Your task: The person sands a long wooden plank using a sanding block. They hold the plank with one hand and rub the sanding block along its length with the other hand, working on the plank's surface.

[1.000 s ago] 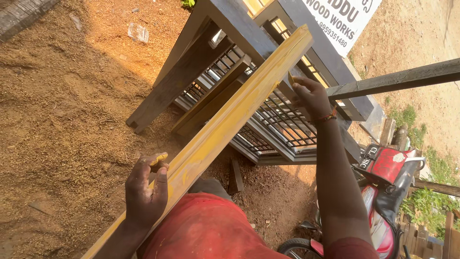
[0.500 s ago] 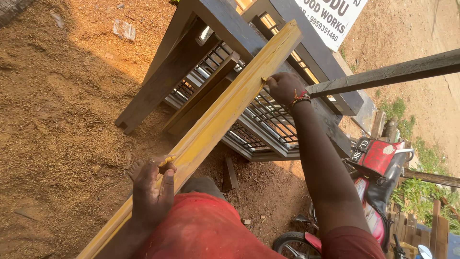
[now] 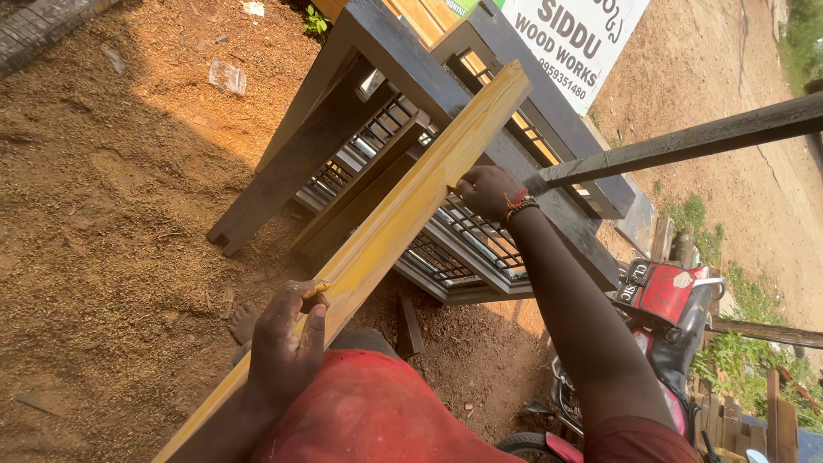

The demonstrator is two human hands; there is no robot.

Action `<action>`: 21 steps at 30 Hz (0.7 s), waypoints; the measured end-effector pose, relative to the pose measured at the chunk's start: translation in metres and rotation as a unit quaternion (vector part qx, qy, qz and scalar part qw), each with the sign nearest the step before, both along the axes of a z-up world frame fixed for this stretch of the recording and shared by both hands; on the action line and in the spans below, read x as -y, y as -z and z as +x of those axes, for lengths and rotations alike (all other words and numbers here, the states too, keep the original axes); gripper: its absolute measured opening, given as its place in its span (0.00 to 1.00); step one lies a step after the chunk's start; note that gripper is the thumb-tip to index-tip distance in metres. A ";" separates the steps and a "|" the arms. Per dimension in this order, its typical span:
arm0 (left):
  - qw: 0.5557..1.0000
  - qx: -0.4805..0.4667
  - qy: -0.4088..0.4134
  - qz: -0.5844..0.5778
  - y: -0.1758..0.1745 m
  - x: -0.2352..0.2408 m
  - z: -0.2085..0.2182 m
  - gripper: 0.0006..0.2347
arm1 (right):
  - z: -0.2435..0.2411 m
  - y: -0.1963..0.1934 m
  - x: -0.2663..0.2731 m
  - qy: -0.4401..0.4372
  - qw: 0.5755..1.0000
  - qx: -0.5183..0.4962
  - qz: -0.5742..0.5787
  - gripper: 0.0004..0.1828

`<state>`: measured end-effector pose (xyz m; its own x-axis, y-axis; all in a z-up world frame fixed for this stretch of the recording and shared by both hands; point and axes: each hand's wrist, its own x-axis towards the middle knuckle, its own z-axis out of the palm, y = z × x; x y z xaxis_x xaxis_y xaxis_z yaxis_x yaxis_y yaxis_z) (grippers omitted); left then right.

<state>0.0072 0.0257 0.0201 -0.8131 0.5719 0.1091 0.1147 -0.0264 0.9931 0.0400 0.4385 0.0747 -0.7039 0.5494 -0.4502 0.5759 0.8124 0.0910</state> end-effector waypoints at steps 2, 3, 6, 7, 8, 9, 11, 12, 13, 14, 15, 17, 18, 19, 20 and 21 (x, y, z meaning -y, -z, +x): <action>1.000 -0.002 -0.008 -0.007 0.003 0.003 0.001 0.10 | 0.013 0.004 0.002 -0.003 0.998 0.058 -0.010 0.22; 1.000 0.002 -0.011 -0.013 0.004 0.006 0.002 0.10 | 0.024 0.008 0.001 0.002 0.999 0.035 -0.040 0.21; 0.999 -0.006 -0.029 -0.031 0.009 0.011 0.003 0.09 | 0.065 0.022 -0.011 0.072 0.968 -0.114 -0.210 0.20; 0.998 -0.013 -0.039 -0.038 0.011 0.012 0.003 0.09 | 0.077 0.025 -0.018 0.129 0.915 -0.214 -0.316 0.20; 0.998 -0.013 -0.046 -0.044 0.012 0.011 0.003 0.09 | 0.085 0.031 -0.024 0.182 0.838 -0.307 -0.414 0.19; 0.997 -0.012 -0.049 -0.050 0.012 0.010 0.003 0.09 | 0.095 0.037 -0.026 0.181 0.817 -0.363 -0.410 0.19; 0.997 -0.010 -0.050 -0.053 0.011 0.006 0.002 0.09 | 0.106 0.045 -0.025 0.177 0.768 -0.470 -0.398 0.19; 0.998 -0.008 -0.048 -0.049 0.009 0.003 0.002 0.09 | 0.107 0.048 -0.021 0.179 0.767 -0.483 -0.382 0.20; 0.998 -0.005 -0.047 -0.047 0.006 0.001 0.003 0.09 | 0.105 0.052 -0.011 0.181 0.767 -0.494 -0.367 0.21; 0.998 -0.015 -0.042 -0.050 0.002 -0.003 0.004 0.09 | 0.100 0.054 -0.001 0.183 0.766 -0.504 -0.353 0.22; 0.998 -0.023 -0.037 -0.053 -0.002 -0.007 0.004 0.09 | 0.095 0.054 0.010 0.106 0.804 -0.508 -0.290 0.22; 0.998 -0.037 -0.027 -0.049 -0.010 -0.017 0.003 0.09 | 0.085 0.051 0.033 -0.053 0.852 -0.498 -0.154 0.22; 0.998 -0.042 -0.021 -0.041 -0.014 -0.021 0.002 0.09 | 0.080 0.047 0.041 -0.072 0.856 -0.493 -0.138 0.23; 0.998 -0.047 -0.017 -0.031 -0.018 -0.026 0.001 0.09 | 0.075 0.042 0.045 -0.092 0.860 -0.487 -0.120 0.23; 0.998 -0.047 -0.014 -0.030 -0.021 -0.029 0.001 0.09 | 0.071 0.038 0.048 -0.112 0.863 -0.481 -0.102 0.23; 0.998 -0.046 -0.012 -0.029 -0.024 -0.032 0.001 0.09 | 0.067 0.035 0.048 -0.120 0.871 -0.469 -0.080 0.22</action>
<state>0.0086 0.0576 0.0440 -0.8148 0.5596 0.1514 0.2062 0.0356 0.9779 0.1075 0.3908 0.0397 -0.8890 0.3184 0.3291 0.1471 0.8792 -0.4531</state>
